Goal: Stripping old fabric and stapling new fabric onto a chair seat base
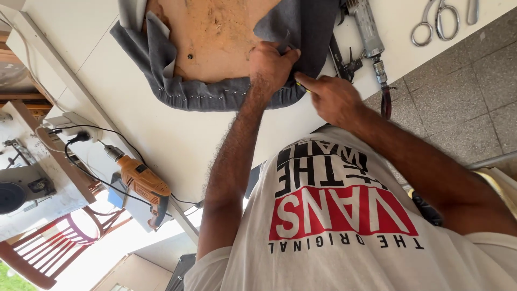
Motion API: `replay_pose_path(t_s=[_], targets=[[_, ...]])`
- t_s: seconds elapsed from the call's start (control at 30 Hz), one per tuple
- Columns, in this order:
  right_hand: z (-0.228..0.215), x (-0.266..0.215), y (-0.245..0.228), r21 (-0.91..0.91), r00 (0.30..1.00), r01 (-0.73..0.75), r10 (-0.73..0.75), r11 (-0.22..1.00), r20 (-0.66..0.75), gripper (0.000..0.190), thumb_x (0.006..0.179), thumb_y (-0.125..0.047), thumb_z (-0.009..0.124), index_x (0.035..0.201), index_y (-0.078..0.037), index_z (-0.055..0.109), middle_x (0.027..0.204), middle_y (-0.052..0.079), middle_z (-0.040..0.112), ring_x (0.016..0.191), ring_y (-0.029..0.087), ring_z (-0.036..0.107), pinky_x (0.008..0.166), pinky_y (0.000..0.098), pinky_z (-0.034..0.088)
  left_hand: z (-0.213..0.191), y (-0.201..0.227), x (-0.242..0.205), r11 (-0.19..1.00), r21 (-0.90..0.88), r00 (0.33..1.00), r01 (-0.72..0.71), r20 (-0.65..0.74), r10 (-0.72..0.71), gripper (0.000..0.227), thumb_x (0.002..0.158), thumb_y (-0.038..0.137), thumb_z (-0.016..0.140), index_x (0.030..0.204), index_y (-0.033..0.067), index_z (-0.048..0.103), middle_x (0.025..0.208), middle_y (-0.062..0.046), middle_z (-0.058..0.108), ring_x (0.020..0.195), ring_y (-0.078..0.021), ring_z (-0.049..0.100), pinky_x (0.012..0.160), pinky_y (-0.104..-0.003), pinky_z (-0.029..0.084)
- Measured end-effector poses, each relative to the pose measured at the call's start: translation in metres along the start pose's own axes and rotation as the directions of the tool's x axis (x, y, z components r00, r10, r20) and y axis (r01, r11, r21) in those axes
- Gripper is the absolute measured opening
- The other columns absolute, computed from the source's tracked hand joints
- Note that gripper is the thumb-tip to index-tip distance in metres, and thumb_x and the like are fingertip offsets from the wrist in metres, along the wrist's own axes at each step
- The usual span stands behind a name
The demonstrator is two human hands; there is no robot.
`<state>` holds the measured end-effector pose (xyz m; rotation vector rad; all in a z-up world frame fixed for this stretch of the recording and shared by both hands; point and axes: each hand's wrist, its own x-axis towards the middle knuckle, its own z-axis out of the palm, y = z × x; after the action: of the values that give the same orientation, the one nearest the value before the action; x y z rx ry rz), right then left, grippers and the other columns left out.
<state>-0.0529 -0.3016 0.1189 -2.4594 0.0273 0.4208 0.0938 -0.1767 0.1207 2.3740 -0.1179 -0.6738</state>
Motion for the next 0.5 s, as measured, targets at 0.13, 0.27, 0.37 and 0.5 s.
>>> replay_pose_path(t_s=[0.13, 0.27, 0.37, 0.5], targets=[[0.003, -0.038, 0.027, 0.131, 0.999, 0.006, -0.001, 0.991, -0.039, 0.061, 0.092, -0.006, 0.061, 0.153, -0.009, 0.055, 0.071, 0.017, 0.066, 0.056, 0.029, 0.054, 0.056, 0.0461, 0.043, -0.005, -0.002, 0.007, 0.997, -0.046, 0.998, 0.056, -0.006, -0.056, 0.026, 0.069, 0.038, 0.083, 0.061, 0.0172, 0.07, 0.06, 0.007, 0.07, 0.059, -0.011, 0.066, 0.057, -0.034, 0.052], [0.028, -0.019, 0.033, 0.253, 0.991, 0.062, -0.03, 0.965, -0.132, 0.063, 0.09, -0.003, 0.06, 0.152, -0.012, 0.057, 0.07, 0.017, 0.064, 0.053, 0.026, 0.046, 0.061, 0.0418, 0.044, 0.006, 0.011, 0.005, 0.99, 0.136, 0.998, 0.041, 0.041, -0.046, 0.028, 0.069, 0.039, 0.078, 0.059, 0.0165, 0.063, 0.059, 0.0, 0.068, 0.06, -0.0182, 0.065, 0.055, -0.04, 0.049], [0.028, -0.028, 0.03, 0.309, 0.99, 0.068, -0.026, 0.949, -0.138, 0.063, 0.089, -0.003, 0.06, 0.151, -0.011, 0.056, 0.091, 0.018, 0.071, 0.064, 0.026, 0.057, 0.07, 0.0395, 0.048, -0.001, 0.015, 0.006, 0.989, 0.137, 0.997, 0.061, 0.046, -0.067, 0.026, 0.07, 0.035, 0.074, 0.061, 0.0144, 0.062, 0.06, -0.002, 0.067, 0.061, -0.0202, 0.067, 0.055, -0.04, 0.05], [-0.008, -0.045, 0.005, 0.642, 0.889, -0.452, 0.371, 0.619, 0.268, 0.06, 0.095, -0.007, 0.061, 0.153, -0.023, 0.053, 0.101, 0.008, 0.074, 0.059, 0.014, 0.061, 0.061, 0.0275, 0.058, 0.004, 0.02, 0.012, 0.993, 0.117, 0.999, 0.018, 0.044, -0.023, 0.026, 0.07, 0.036, 0.069, 0.073, 0.0101, 0.072, 0.068, -0.009, 0.074, 0.069, -0.027, 0.074, 0.06, -0.041, 0.054]])
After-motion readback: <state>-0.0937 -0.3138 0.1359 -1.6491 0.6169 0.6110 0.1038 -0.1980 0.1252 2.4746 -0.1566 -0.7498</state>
